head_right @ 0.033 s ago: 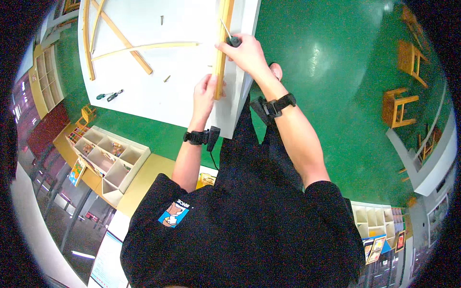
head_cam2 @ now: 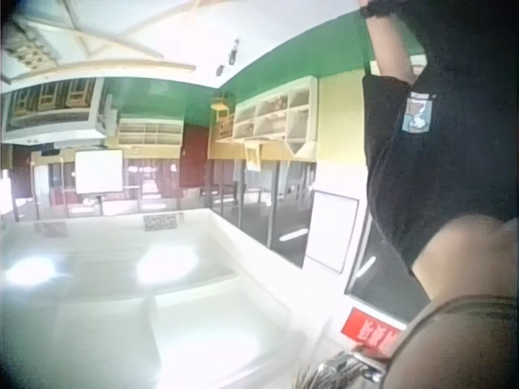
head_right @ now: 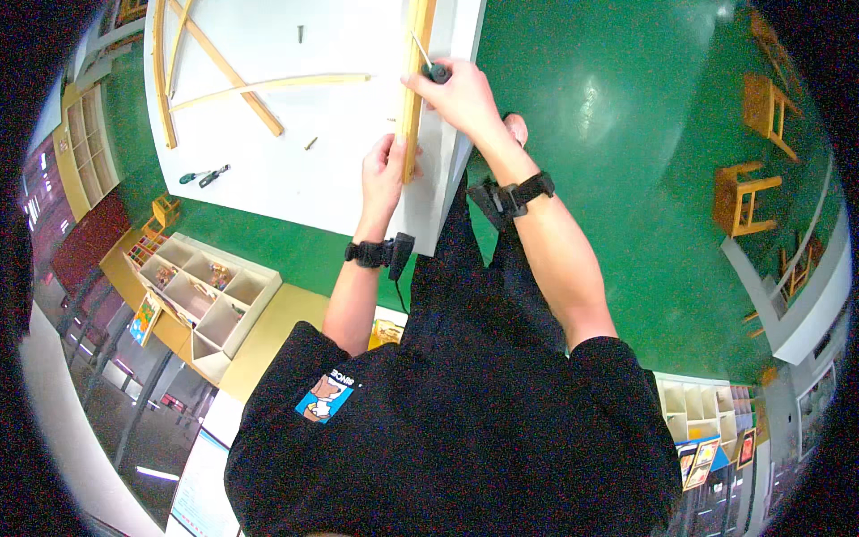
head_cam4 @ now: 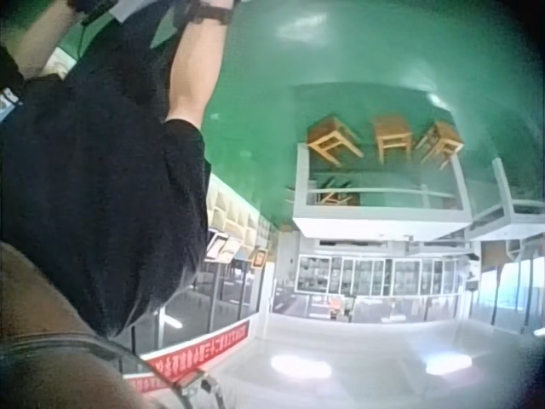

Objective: Assembling a wooden structure by aligning slats and using a screwdriver.

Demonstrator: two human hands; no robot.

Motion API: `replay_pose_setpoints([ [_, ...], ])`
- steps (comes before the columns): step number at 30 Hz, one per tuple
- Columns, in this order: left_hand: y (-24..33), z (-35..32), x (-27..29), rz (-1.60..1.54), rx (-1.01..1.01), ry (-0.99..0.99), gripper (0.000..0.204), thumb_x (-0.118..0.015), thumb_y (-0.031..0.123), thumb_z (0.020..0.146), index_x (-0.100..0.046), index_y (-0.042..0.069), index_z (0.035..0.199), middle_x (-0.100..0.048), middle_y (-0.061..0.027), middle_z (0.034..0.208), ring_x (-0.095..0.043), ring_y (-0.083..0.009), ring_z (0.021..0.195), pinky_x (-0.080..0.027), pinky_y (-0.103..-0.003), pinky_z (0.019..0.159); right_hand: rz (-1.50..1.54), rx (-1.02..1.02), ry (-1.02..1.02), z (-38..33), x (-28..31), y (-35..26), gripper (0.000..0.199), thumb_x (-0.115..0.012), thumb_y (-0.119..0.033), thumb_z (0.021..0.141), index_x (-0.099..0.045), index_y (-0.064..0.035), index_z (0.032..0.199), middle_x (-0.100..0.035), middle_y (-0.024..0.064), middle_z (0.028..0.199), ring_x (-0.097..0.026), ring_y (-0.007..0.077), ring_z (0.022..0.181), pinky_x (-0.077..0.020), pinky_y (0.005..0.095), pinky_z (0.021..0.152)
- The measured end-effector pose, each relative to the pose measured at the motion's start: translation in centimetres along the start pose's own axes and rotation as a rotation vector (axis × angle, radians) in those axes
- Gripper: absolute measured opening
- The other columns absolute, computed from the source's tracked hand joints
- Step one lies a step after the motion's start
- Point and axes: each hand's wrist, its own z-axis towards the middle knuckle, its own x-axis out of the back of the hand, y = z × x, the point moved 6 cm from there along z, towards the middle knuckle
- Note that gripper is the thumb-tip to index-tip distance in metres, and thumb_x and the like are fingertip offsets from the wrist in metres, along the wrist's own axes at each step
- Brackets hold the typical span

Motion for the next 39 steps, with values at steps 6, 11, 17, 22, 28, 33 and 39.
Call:
replay_pose_setpoints([
  [6, 0.4, -0.9, -0.4, -0.21, -0.089, 0.082, 0.041, -0.042, 0.034, 0.102, -0.058, -0.004, 0.101, -0.068, -0.0138, 0.083, -0.065, -0.0184, 0.062, -0.05, -0.027, 0.056, 0.126, -0.009, 0.024, -0.2, -0.6, 0.5, 0.054, -0.072, -0.047, 0.079, -0.066, 0.0042, 0.097, -0.064, 0.0032, 0.066, -0.064, 0.0096, 0.06, -0.0501, 0.0239, 0.055],
  [11, 0.4, -0.9, -0.5, -0.234, -0.124, 0.079, 0.044, -0.038, 0.034, 0.103, -0.058, -0.006, 0.102, -0.069, -0.0179, 0.085, -0.068, -0.022, 0.066, -0.053, -0.029, 0.059, 0.235, 0.006, 0.035, -0.4, -0.9, 0.9, 0.051, -0.071, -0.046, 0.082, -0.066, 0.0035, 0.094, -0.064, 0.0019, 0.069, -0.061, 0.0076, 0.059, -0.049, 0.0228, 0.055],
  [17, 0.5, -1.0, 0.1, -0.234, -0.1, 0.073, 0.039, -0.042, 0.03, 0.103, -0.058, -0.005, 0.101, -0.068, -0.0153, 0.082, -0.067, -0.0199, 0.064, -0.052, -0.028, 0.057, 0.388, 0.01, 0.006, -0.8, -1.5, 0.4, 0.035, -0.071, -0.036, 0.085, -0.064, -0.0017, 0.085, -0.06, -0.0002, 0.067, -0.055, 0.0063, 0.059, -0.0454, 0.0219, 0.056],
  [22, 0.1, -0.2, -0.4, -0.334, 0.056, -0.11, 0.045, -0.041, 0.038, 0.102, -0.055, -0.005, 0.11, -0.068, -0.017, 0.088, -0.067, -0.0216, 0.063, -0.052, -0.028, 0.055, -0.163, 0.217, 0.198, 0.0, 0.4, 0.1, 0.045, -0.072, -0.041, 0.082, -0.067, 0.0023, 0.095, -0.065, 0.0027, 0.07, -0.06, 0.0072, 0.062, -0.0481, 0.0228, 0.059],
  [28, -0.2, -0.4, 0.0, -0.281, 0.079, -0.126, 0.048, -0.04, 0.042, 0.102, -0.057, -0.003, 0.108, -0.067, -0.0151, 0.086, -0.066, -0.0214, 0.062, -0.053, -0.03, 0.055, -0.202, 0.166, 0.146, -0.4, 0.3, -0.4, 0.058, -0.072, -0.047, 0.077, -0.067, 0.0037, 0.103, -0.068, 0.0124, 0.075, -0.065, 0.018, 0.069, -0.0512, 0.0306, 0.066],
  [33, -0.3, -0.1, -0.4, -0.273, 0.094, -0.15, 0.049, -0.037, 0.043, 0.102, -0.056, -0.002, 0.109, -0.067, -0.0151, 0.088, -0.066, -0.0213, 0.063, -0.053, -0.03, 0.055, -0.217, 0.209, 0.198, 0.2, 0.6, 0.7, 0.06, -0.072, -0.052, 0.075, -0.068, 0.0018, 0.102, -0.069, 0.0175, 0.082, -0.069, 0.0273, 0.075, -0.0532, 0.0366, 0.07],
  [39, -0.9, 0.3, 0.4, -0.227, 0.149, -0.239, 0.054, -0.032, 0.043, 0.102, -0.054, -0.003, 0.119, -0.067, -0.0155, 0.095, -0.067, -0.0238, 0.077, -0.054, -0.033, 0.068, -0.116, 0.015, 0.038, -0.7, 1.2, 1.6, 0.052, -0.065, -0.046, 0.083, -0.066, 0.0008, 0.106, -0.067, 0.0098, 0.073, -0.065, 0.0146, 0.065, -0.0513, 0.029, 0.062],
])
